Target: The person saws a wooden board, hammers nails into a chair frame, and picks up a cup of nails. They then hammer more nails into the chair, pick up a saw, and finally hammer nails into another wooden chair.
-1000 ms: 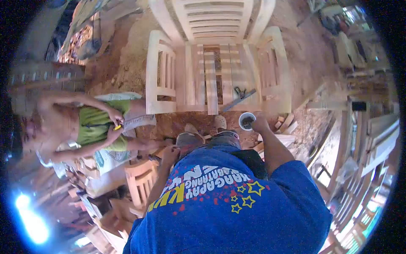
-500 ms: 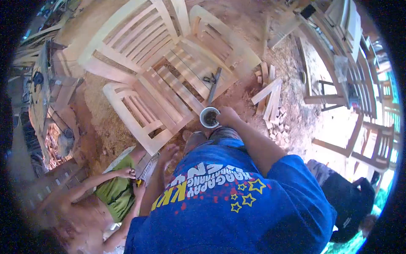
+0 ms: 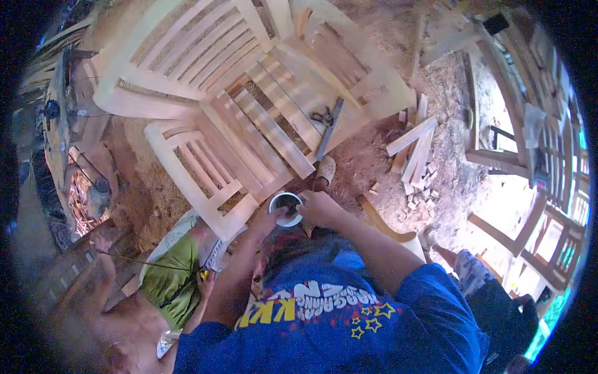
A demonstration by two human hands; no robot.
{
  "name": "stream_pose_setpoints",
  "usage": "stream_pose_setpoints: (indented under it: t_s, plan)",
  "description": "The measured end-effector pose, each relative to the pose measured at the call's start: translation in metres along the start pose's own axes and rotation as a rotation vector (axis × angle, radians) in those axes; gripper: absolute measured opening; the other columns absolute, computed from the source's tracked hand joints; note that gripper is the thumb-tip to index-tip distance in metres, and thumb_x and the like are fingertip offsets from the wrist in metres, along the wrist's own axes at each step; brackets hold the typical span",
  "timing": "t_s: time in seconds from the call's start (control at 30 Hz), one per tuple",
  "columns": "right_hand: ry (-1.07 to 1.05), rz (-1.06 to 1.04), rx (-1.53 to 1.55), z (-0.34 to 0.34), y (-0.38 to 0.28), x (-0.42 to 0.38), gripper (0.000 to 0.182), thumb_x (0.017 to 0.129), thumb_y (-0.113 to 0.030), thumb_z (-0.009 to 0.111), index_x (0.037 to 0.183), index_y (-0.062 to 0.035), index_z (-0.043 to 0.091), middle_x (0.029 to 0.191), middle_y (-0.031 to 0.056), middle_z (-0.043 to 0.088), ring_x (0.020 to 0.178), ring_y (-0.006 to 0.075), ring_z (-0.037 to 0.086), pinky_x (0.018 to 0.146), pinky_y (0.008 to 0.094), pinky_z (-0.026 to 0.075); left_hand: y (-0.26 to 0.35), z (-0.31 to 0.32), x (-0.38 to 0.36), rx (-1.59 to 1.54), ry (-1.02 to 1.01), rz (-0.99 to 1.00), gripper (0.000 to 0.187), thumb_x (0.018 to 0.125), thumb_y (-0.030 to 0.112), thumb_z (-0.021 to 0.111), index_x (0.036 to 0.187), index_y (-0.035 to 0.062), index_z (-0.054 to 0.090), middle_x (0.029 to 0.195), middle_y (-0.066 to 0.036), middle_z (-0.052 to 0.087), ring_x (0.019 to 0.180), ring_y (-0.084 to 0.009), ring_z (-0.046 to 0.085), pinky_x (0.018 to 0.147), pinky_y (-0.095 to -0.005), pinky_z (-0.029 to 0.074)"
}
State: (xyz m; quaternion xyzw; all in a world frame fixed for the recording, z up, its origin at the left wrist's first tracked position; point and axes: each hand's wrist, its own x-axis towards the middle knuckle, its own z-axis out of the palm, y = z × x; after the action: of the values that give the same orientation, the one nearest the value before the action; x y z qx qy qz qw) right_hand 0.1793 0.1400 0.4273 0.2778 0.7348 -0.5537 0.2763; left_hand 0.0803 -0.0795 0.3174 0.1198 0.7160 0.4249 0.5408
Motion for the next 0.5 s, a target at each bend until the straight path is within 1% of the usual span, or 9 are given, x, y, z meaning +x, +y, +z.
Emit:
stream_pose_setpoints:
  t_s: [0.1,0.13,0.17,0.2,0.23,0.3,0.33,0.43,0.5]
  plan:
    - [-0.069,-0.077,0.106,-0.002,0.043,0.054,0.047,0.091,-0.035,0.063,0.122,0.0006,0.061,0.102,0.0286,0.069,0.104,0.0399,0.068,0.091,0.0477,0.053,-0.032,0.006,0.003,-0.017,0.190,0.016,0.061,0.092,0.011,0.064,0.148,0.0068,0.043,0.136,-0.021,0.058,0.127,-0.0306,0.057,0.111,-0.0405,0.041]
    - [-0.019,-0.002,0.106,0.000,0.055,0.077,0.052,0.088,-0.035,0.068,0.121,0.0034,0.060,0.106,0.0263,0.069,0.106,0.0377,0.068,0.094,0.0453,0.053,-0.033,0.008,0.001,0.003,0.259,0.036,0.061,0.092,0.010,0.063,0.148,0.0059,0.042,0.136,-0.021,0.057,0.127,-0.0309,0.056,0.111,-0.0407,0.040]
    - [0.016,0.041,0.018,-0.001,0.070,0.100,0.056,0.086,-0.036,0.071,0.125,0.0032,0.058,0.112,0.0263,0.067,0.109,0.0388,0.066,0.096,0.0455,0.052,-0.035,0.011,0.000,0.022,0.326,0.057,0.061,0.091,0.009,0.062,0.149,0.0050,0.042,0.137,-0.021,0.057,0.128,-0.0312,0.056,0.111,-0.0409,0.040]
    - [0.049,0.081,-0.071,-0.003,0.081,0.126,0.062,0.085,-0.036,0.073,0.129,0.0031,0.055,0.119,0.0263,0.065,0.113,0.0399,0.064,0.098,0.0457,0.051,-0.035,0.011,-0.002,-0.052,0.283,0.000,0.062,0.090,0.008,0.060,0.148,0.0005,0.040,0.137,-0.023,0.056,0.128,-0.0319,0.055,0.112,-0.0412,0.039]
    - [0.086,0.121,-0.157,-0.002,0.093,0.153,0.067,0.083,-0.037,0.076,0.132,0.0029,0.052,0.125,0.0263,0.063,0.116,0.0410,0.062,0.100,0.0459,0.050,-0.050,0.012,-0.002,-0.015,0.259,-0.069,0.061,0.090,0.008,0.059,0.147,0.0000,0.040,0.137,-0.023,0.056,0.128,-0.0328,0.055,0.112,-0.0413,0.039]
    - [0.189,0.083,-0.283,0.008,0.115,0.209,0.083,0.081,-0.037,0.079,0.143,0.0013,0.041,0.135,0.0285,0.055,0.124,0.0438,0.055,0.104,0.0470,0.047,-0.077,0.016,0.002,0.060,0.194,-0.204,0.060,0.090,0.008,0.058,0.146,-0.0011,0.041,0.136,-0.025,0.056,0.128,-0.0347,0.055,0.112,-0.0416,0.038]
    - [0.227,0.067,-0.353,0.016,0.126,0.232,0.091,0.079,-0.038,0.081,0.148,0.0005,0.035,0.140,0.0296,0.051,0.128,0.0452,0.052,0.106,0.0475,0.046,-0.060,0.017,0.004,-0.117,0.218,-0.157,0.059,0.090,0.007,0.056,0.146,-0.0009,0.041,0.136,-0.027,0.055,0.127,-0.0392,0.055,0.112,-0.0435,0.038]
    - [0.343,0.051,-0.268,0.043,0.138,0.310,0.107,0.076,-0.039,0.083,0.155,-0.0009,0.021,0.145,0.0313,0.044,0.134,0.0472,0.045,0.109,0.0490,0.043,-0.071,0.015,0.013,0.017,0.179,-0.197,0.059,0.089,0.008,0.055,0.146,-0.0010,0.042,0.136,-0.029,0.054,0.128,-0.0411,0.054,0.113,-0.0448,0.037]
    - [0.370,0.067,-0.302,0.065,0.140,0.349,0.110,0.075,-0.037,0.085,0.155,0.0007,0.020,0.143,0.0313,0.045,0.134,0.0470,0.045,0.110,0.0490,0.042,-0.097,0.022,0.011,-0.089,0.209,-0.222,0.060,0.089,0.010,0.057,0.146,-0.0017,0.041,0.138,-0.029,0.054,0.131,-0.0408,0.052,0.113,-0.0454,0.038]
